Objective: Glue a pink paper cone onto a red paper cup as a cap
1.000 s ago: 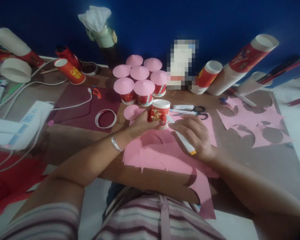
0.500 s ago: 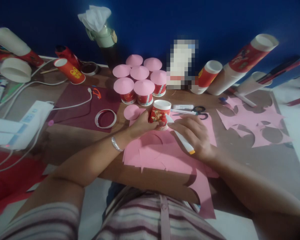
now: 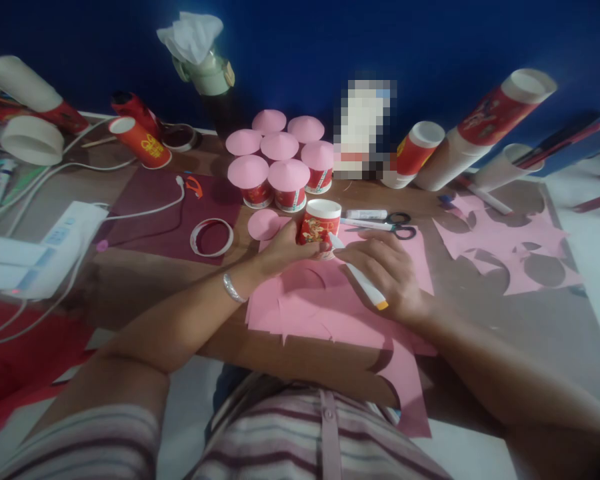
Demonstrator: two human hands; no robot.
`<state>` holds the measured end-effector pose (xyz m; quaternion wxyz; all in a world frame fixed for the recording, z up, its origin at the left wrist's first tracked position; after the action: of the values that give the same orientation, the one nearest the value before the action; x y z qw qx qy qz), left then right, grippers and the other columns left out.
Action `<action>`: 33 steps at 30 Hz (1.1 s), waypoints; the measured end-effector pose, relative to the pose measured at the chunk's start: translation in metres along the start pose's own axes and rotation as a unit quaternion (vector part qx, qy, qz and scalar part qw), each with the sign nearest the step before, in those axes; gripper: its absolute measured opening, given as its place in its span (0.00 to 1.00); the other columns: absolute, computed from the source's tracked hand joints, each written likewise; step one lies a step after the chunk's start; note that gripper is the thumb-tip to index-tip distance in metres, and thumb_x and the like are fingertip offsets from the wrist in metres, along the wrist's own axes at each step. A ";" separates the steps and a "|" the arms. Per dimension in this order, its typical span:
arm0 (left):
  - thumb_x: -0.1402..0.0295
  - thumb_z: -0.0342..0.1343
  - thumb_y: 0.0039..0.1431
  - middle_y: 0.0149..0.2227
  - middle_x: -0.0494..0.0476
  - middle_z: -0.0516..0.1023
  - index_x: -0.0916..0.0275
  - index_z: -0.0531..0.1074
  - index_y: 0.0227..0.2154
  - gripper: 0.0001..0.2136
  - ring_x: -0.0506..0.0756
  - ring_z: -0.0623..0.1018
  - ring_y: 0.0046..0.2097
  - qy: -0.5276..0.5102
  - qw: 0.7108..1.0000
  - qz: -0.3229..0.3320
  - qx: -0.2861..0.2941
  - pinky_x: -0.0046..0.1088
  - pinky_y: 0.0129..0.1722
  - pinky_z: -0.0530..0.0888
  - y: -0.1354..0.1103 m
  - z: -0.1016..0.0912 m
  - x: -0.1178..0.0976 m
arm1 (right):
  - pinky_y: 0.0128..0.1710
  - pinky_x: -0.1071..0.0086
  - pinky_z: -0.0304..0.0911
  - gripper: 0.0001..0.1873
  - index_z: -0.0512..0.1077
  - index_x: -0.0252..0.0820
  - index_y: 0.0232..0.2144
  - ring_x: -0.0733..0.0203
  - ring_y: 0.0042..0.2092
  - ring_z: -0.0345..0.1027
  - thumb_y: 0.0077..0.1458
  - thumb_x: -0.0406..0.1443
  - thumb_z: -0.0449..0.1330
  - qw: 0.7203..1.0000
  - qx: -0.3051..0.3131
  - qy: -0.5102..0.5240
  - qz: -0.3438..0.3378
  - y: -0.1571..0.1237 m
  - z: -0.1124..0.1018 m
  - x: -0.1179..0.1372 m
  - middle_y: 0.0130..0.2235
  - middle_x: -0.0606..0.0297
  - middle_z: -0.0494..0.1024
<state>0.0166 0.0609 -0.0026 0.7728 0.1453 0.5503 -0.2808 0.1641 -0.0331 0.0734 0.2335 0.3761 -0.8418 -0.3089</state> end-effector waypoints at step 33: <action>0.64 0.74 0.50 0.34 0.49 0.73 0.63 0.70 0.40 0.20 0.47 0.72 0.32 0.024 0.999 0.026 0.010 0.27 0.35 0.73 0.001 0.000 -0.003 | 0.52 0.54 0.75 0.19 0.71 0.39 0.56 0.56 0.42 0.76 0.66 0.26 0.55 0.999 -0.027 -0.003 -0.023 -0.002 -0.001 0.004 0.41 0.58 0.81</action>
<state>0.0165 0.0621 0.0000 0.7651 0.1737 0.5617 -0.2626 0.1628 -0.0378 0.0731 0.2337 0.3882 -0.8249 -0.3380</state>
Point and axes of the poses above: each hand's wrist, its own y-axis towards the middle knuckle, its own z-axis out of the palm, x = y × z, the point moved 6 cm from there along y, towards the middle knuckle
